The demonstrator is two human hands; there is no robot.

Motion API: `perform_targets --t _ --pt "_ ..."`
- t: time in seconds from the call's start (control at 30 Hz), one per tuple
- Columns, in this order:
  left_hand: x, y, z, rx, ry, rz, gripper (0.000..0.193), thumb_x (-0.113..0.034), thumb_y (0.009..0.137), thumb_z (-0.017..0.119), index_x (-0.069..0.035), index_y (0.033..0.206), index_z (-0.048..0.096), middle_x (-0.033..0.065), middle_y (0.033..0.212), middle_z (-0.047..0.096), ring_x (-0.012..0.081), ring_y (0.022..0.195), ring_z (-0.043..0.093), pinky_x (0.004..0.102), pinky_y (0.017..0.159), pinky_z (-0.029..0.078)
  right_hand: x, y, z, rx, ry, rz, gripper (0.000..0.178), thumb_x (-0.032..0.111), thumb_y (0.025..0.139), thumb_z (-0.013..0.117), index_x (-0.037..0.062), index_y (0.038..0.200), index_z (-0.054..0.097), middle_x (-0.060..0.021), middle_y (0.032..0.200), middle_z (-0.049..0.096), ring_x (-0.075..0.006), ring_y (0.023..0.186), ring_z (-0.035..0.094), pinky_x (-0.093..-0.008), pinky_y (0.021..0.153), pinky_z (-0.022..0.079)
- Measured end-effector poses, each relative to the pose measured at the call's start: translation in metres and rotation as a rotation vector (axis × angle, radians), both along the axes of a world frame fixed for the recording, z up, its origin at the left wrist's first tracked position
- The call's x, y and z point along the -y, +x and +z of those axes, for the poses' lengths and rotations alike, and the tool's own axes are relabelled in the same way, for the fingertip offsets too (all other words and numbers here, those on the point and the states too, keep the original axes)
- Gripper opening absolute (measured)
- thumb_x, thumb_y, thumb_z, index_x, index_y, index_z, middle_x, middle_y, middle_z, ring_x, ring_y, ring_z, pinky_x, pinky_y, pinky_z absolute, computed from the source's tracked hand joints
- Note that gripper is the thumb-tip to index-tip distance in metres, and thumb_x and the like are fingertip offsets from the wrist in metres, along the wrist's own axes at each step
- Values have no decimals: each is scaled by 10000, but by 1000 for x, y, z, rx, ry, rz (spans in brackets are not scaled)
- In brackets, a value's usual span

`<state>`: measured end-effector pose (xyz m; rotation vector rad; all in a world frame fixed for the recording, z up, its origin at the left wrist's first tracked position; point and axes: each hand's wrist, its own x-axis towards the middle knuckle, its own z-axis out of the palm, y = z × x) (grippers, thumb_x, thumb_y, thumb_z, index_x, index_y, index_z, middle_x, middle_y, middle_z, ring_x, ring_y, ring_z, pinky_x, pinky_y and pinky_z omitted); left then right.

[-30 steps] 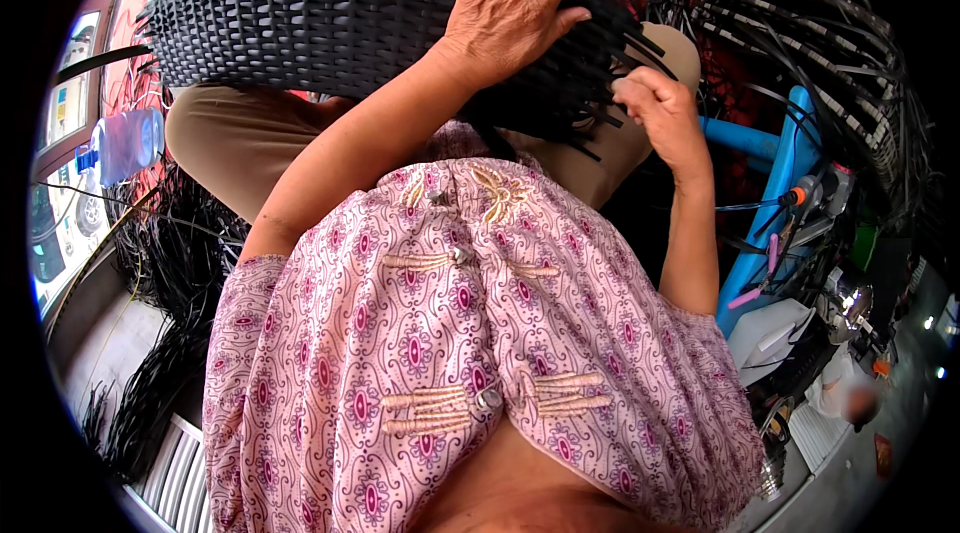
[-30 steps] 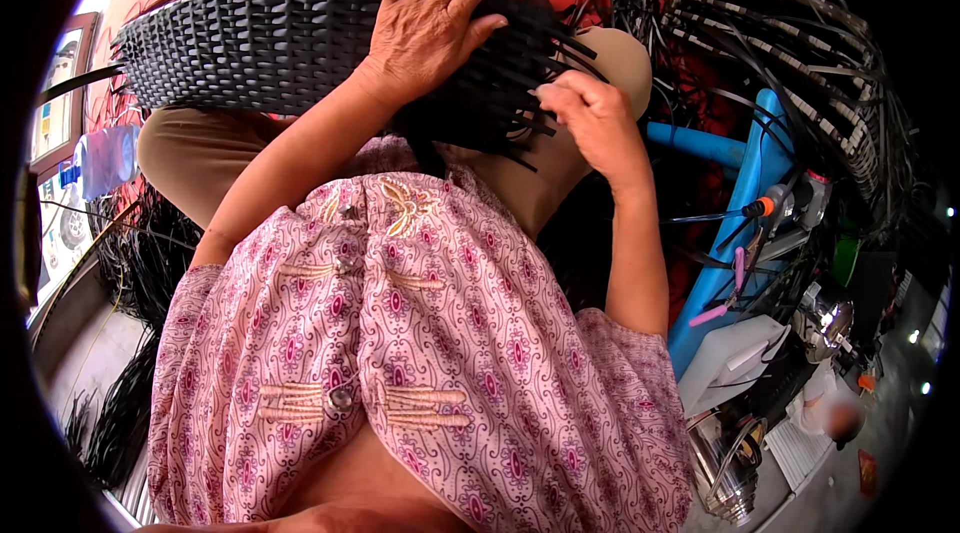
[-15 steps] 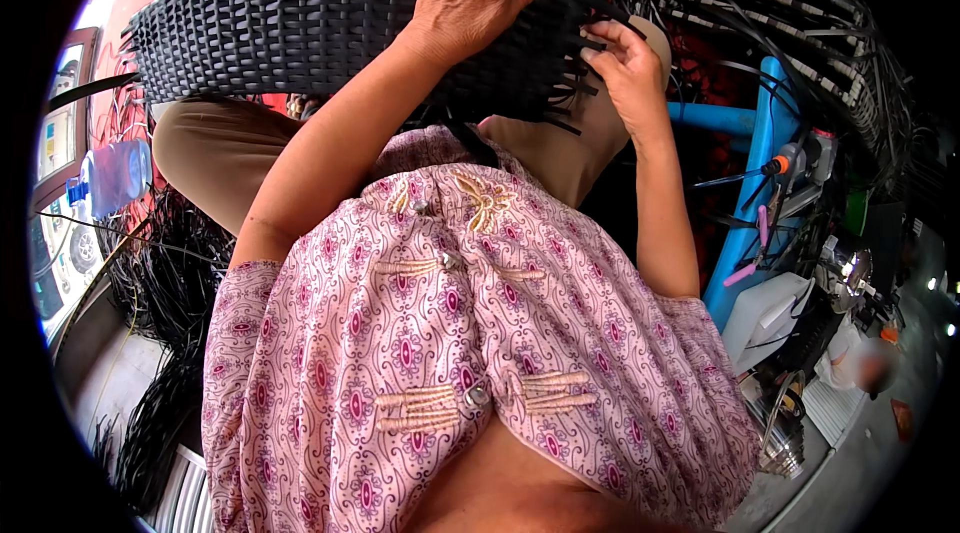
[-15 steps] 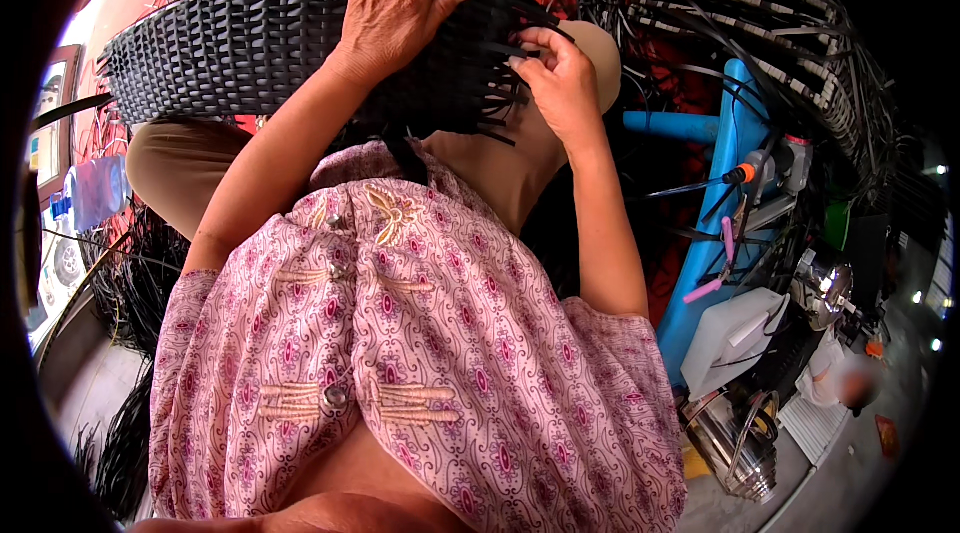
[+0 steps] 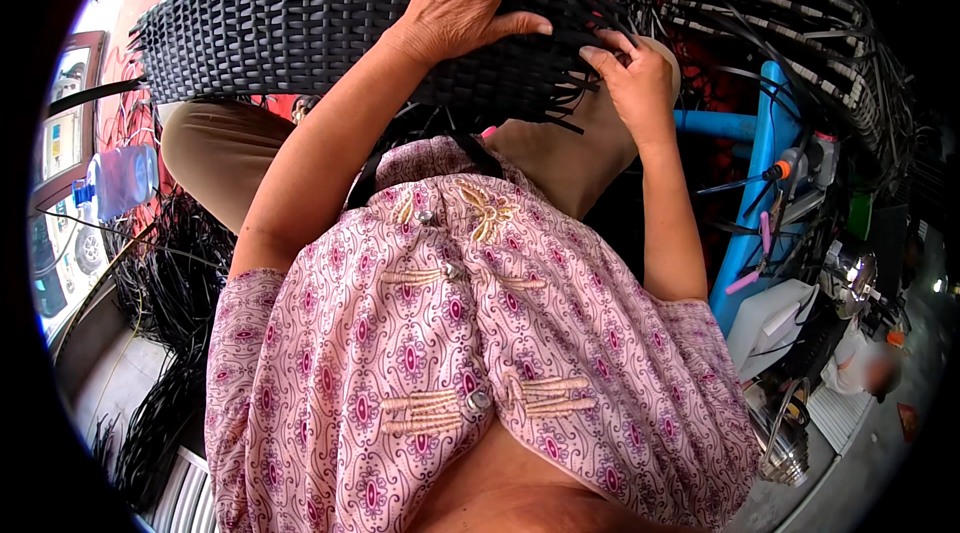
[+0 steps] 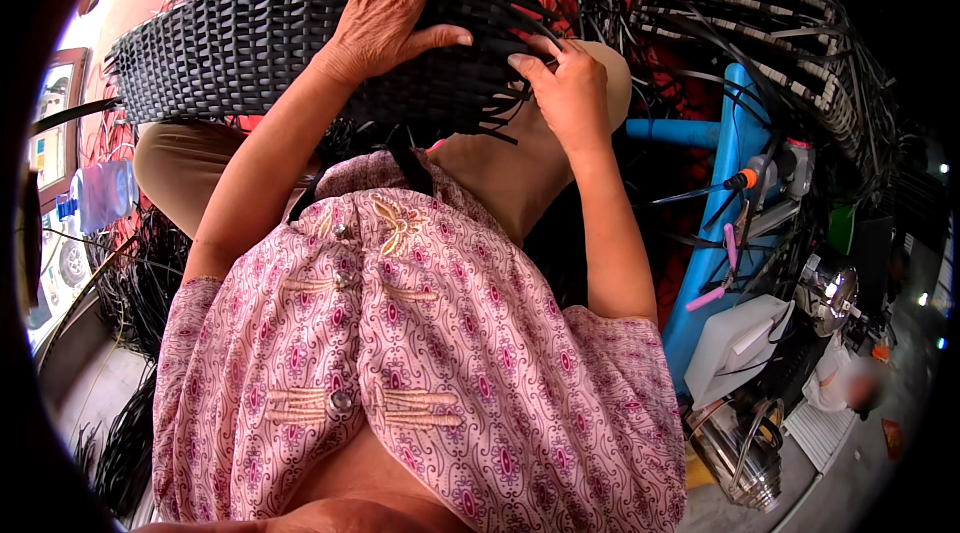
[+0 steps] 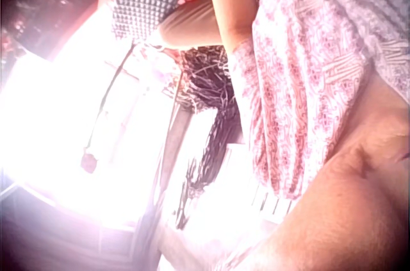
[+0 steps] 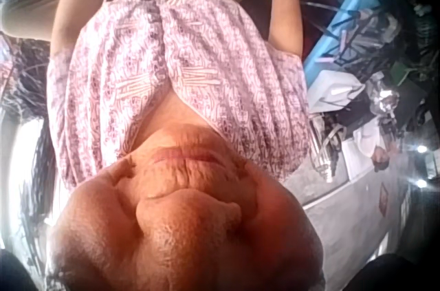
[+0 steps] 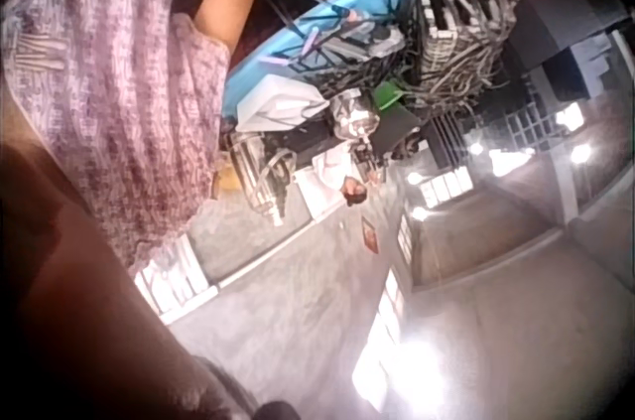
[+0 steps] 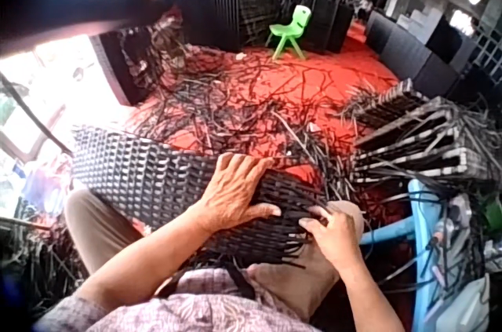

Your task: The person sits on the floor and weaves black plastic strips into a basket by hand. They then use a nail gun to secure the woven strips to the basket frame.

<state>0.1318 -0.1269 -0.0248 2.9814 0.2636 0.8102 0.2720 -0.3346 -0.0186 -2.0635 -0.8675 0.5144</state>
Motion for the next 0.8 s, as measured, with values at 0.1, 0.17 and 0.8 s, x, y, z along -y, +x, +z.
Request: perform_targets --t 0.1,0.17,0.8 --pt "0 1 0 -6 -1 3 931 -732 805 607 -62 1440 485 107 1267 567 292 1201 503 449 1085 320 -1 -6 6 153 -49 3 287 212 843 755 -15 1018 742 -151 905 750 -253 782 719 -368 728 540" --pt "0 0 -4 26 31 11 939 -726 793 624 -64 1444 483 104 1275 567 290 1210 502 449 1083 322 1 -4 -1 265 -45 36 273 204 854 743 -16 1016 743 -154 887 747 -270 761 717 -384 703 537" --pt "9 -1 -1 23 -7 43 908 -696 776 659 -77 1423 508 91 1250 585 271 1200 520 437 1060 343 3 19 -3 -583 -50 121 306 329 993 616 37 935 687 16 700 593 -43 453 434 -203 416 332"
